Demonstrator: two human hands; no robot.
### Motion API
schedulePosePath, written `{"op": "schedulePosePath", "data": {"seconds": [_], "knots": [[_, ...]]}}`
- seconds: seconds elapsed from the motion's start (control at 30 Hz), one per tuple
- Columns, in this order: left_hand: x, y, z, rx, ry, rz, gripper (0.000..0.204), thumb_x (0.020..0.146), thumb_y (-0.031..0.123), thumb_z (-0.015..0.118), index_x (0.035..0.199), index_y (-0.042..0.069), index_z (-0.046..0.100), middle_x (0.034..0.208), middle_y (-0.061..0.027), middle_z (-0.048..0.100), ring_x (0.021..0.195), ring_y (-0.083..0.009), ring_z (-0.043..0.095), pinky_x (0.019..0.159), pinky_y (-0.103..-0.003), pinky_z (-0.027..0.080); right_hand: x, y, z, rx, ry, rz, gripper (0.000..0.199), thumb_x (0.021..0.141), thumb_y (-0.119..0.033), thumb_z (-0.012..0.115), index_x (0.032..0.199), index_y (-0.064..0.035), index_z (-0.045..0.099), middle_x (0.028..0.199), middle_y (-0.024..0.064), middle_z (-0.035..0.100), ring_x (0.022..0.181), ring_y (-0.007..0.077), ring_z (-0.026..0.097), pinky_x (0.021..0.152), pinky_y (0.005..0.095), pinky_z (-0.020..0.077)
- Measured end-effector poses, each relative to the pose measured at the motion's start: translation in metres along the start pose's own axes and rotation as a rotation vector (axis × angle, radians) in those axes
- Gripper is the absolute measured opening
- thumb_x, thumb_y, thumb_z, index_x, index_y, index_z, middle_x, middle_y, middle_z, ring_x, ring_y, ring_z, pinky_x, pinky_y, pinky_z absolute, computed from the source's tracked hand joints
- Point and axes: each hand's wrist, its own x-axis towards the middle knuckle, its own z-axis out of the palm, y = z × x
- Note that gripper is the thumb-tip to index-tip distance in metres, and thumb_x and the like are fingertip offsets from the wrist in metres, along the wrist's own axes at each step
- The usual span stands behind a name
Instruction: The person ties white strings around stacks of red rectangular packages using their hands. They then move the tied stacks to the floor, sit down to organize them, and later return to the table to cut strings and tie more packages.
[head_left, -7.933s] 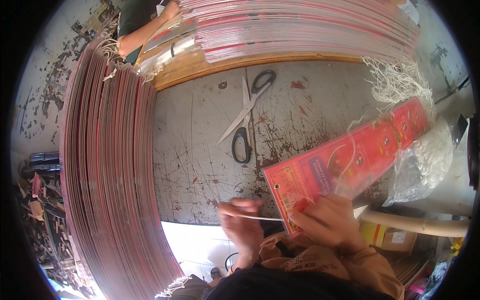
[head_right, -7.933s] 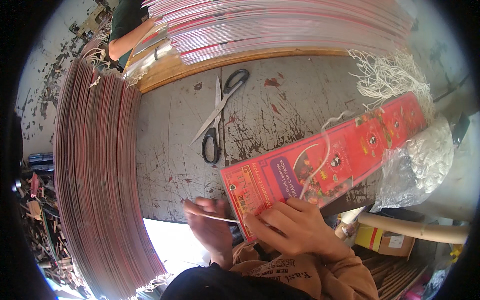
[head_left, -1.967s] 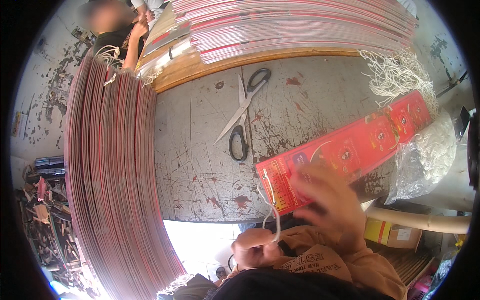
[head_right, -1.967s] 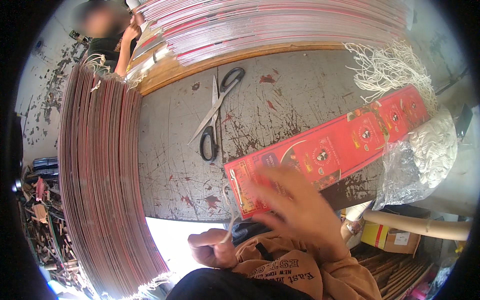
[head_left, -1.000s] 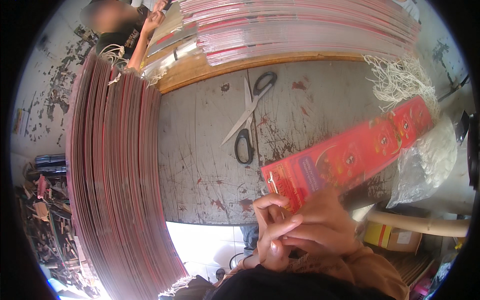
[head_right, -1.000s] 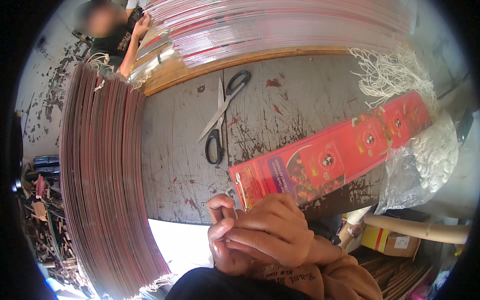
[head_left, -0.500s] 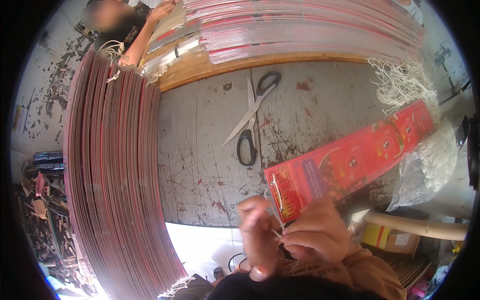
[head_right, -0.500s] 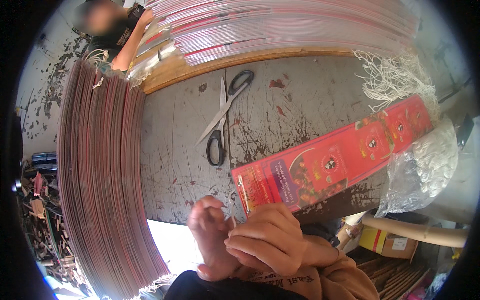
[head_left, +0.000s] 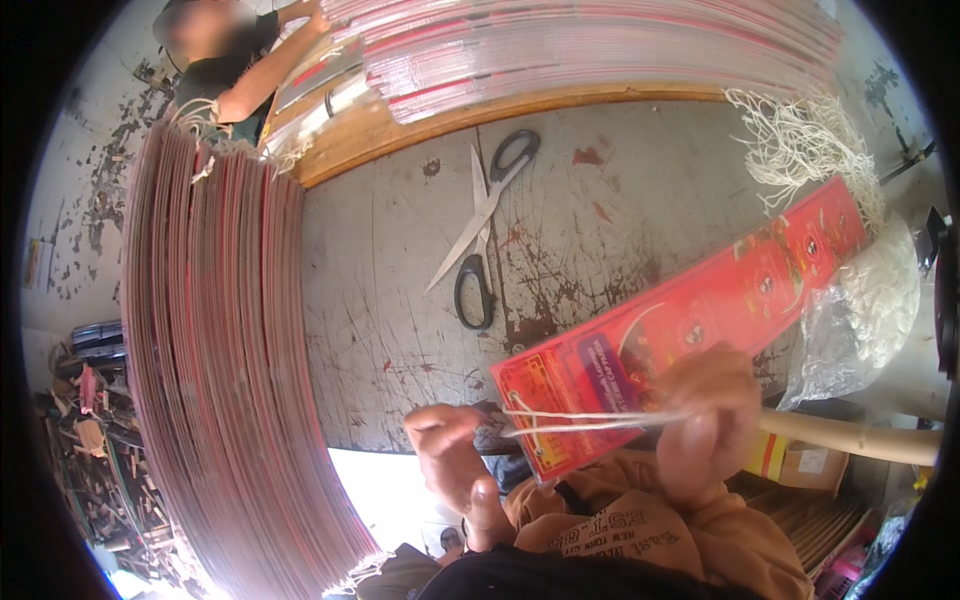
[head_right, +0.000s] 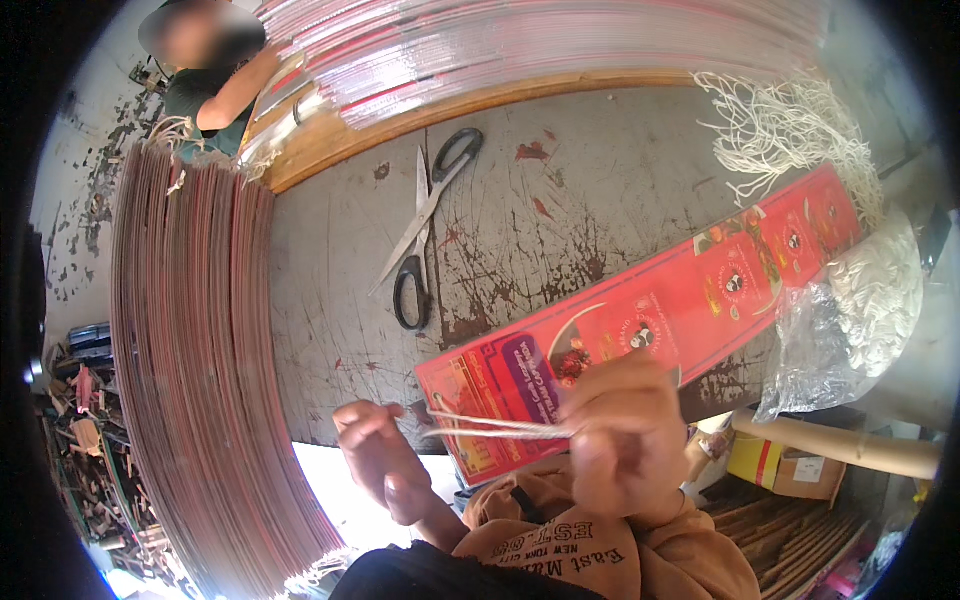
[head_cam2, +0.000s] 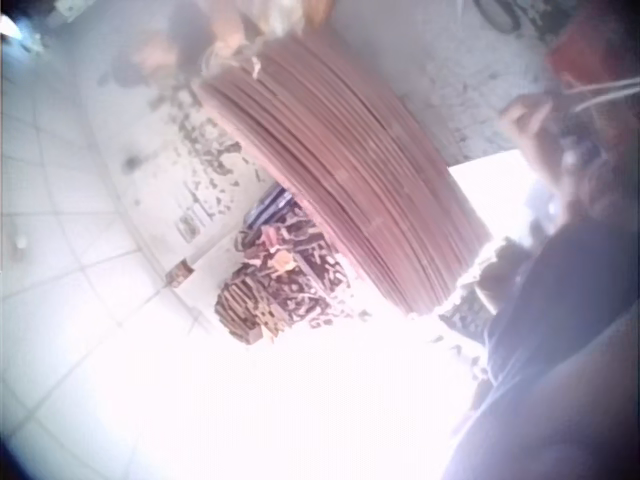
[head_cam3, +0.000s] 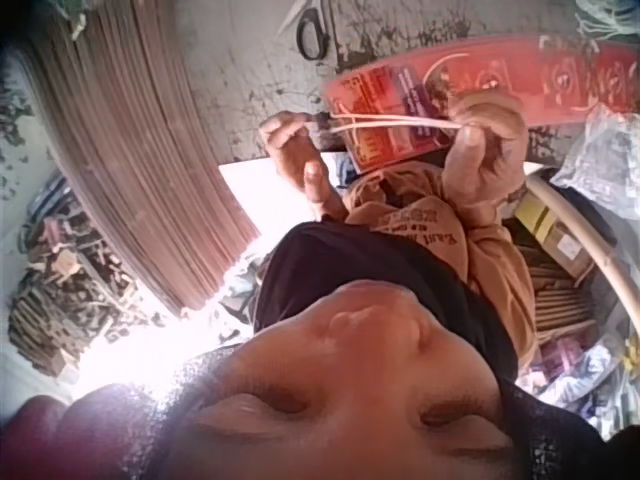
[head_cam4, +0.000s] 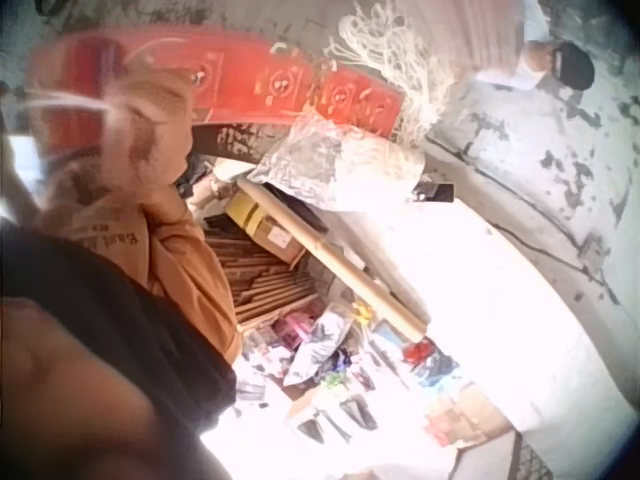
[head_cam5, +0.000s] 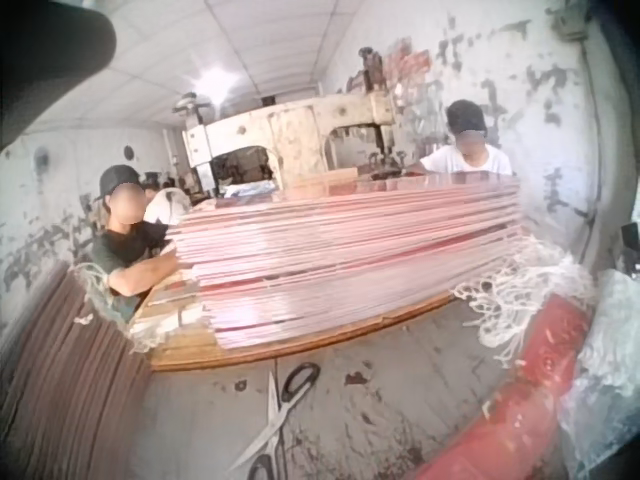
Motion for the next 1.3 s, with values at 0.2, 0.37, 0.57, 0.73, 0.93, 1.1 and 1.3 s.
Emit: {"op": "schedulePosePath", "data": {"seconds": [0.2, 0.37, 0.57, 0.73, 0.93, 1.1, 1.3], "knots": [[0.011, 0.010, -0.015, -0.316, -0.450, 0.088, 0.045, 0.086, 0.042, 0.047, 0.087, 0.000, 0.063, 0.081, -0.0121, 0.055, 0.067, -0.0208, 0.051, 0.059, -0.031, 0.041, 0.014, -0.009, 0.005, -0.196, 0.102, -0.062, 0.007, 0.079, -0.004, 0.056, 0.085, -0.0012, 0.054, 0.080, 0.0105, 0.056, 0.066, 0.0175, 0.050, 0.061, 0.0275, 0.0416], [0.015, 0.050, -0.024, -0.301, -0.616, -0.739, 0.067, 0.090, 0.053, 0.029, 0.106, -0.007, 0.055, 0.098, -0.0178, 0.058, 0.089, -0.0249, 0.058, 0.080, -0.037, 0.044, 0.010, -0.009, 0.029, -0.258, -0.175, -0.379, 0.018, 0.069, -0.010, 0.063, 0.086, -0.0068, 0.060, 0.082, 0.0065, 0.061, 0.070, 0.0196, 0.056, 0.062, 0.0308, 0.0455], [0.023, 0.039, -0.040, -0.619, -0.565, -0.937, 0.062, 0.090, 0.046, 0.034, 0.117, -0.009, 0.046, 0.108, -0.0192, 0.056, 0.103, -0.0259, 0.053, 0.089, -0.037, 0.041, -0.022, -0.016, 0.056, -0.210, -0.525, -0.528, 0.020, 0.069, -0.022, 0.063, 0.087, -0.0149, 0.061, 0.102, 0.0040, 0.056, 0.093, 0.0187, 0.052, 0.080, 0.0362, 0.0448], [0.003, 0.013, -0.040, -0.581, -0.366, -0.762, 0.029, 0.091, 0.019, 0.046, 0.101, -0.008, 0.053, 0.096, -0.0158, 0.060, 0.086, -0.0185, 0.056, 0.077, -0.030, 0.043, -0.030, -0.009, 0.050, -0.063, -0.607, -0.342, 0.030, 0.070, -0.027, 0.064, 0.089, -0.0057, 0.055, 0.114, 0.0155, 0.050, 0.106, 0.0288, 0.049, 0.089, 0.0447, 0.0388], [0.022, 0.072, -0.013, 0.224, -0.697, -0.789, 0.015, 0.088, 0.011, 0.046, 0.084, -0.002, 0.051, 0.070, -0.0138, 0.059, 0.062, -0.0224, 0.058, 0.061, -0.035, 0.046, -0.009, -0.006, 0.044, 0.327, -0.583, 0.146, 0.007, 0.082, -0.002, 0.056, 0.087, -0.0008, 0.051, 0.112, 0.0190, 0.049, 0.092, 0.0283, 0.055, 0.079, 0.0320, 0.0451], [0.020, 0.068, -0.015, 0.762, -0.687, -0.226, 0.008, 0.082, 0.008, 0.051, 0.085, 0.001, 0.053, 0.065, -0.0122, 0.056, 0.059, -0.0306, 0.058, 0.053, -0.038, 0.046, -0.007, -0.004, 0.048, 0.128, -0.571, 0.047, 0.012, 0.079, 0.001, 0.059, 0.089, 0.0010, 0.052, 0.095, 0.0158, 0.056, 0.079, 0.0258, 0.057, 0.069, 0.0302, 0.0475], [0.023, 0.053, 0.003, 0.571, -0.431, 0.020, 0.018, 0.072, 0.000, 0.062, 0.089, 0.005, 0.057, 0.077, -0.0089, 0.055, 0.066, -0.0273, 0.058, 0.055, -0.034, 0.047, -0.005, -0.007, 0.044, 0.055, -0.403, 0.273, 0.011, 0.078, 0.002, 0.059, 0.087, -0.0023, 0.056, 0.084, 0.0109, 0.060, 0.075, 0.0177, 0.057, 0.063, 0.0282, 0.0462]]}}
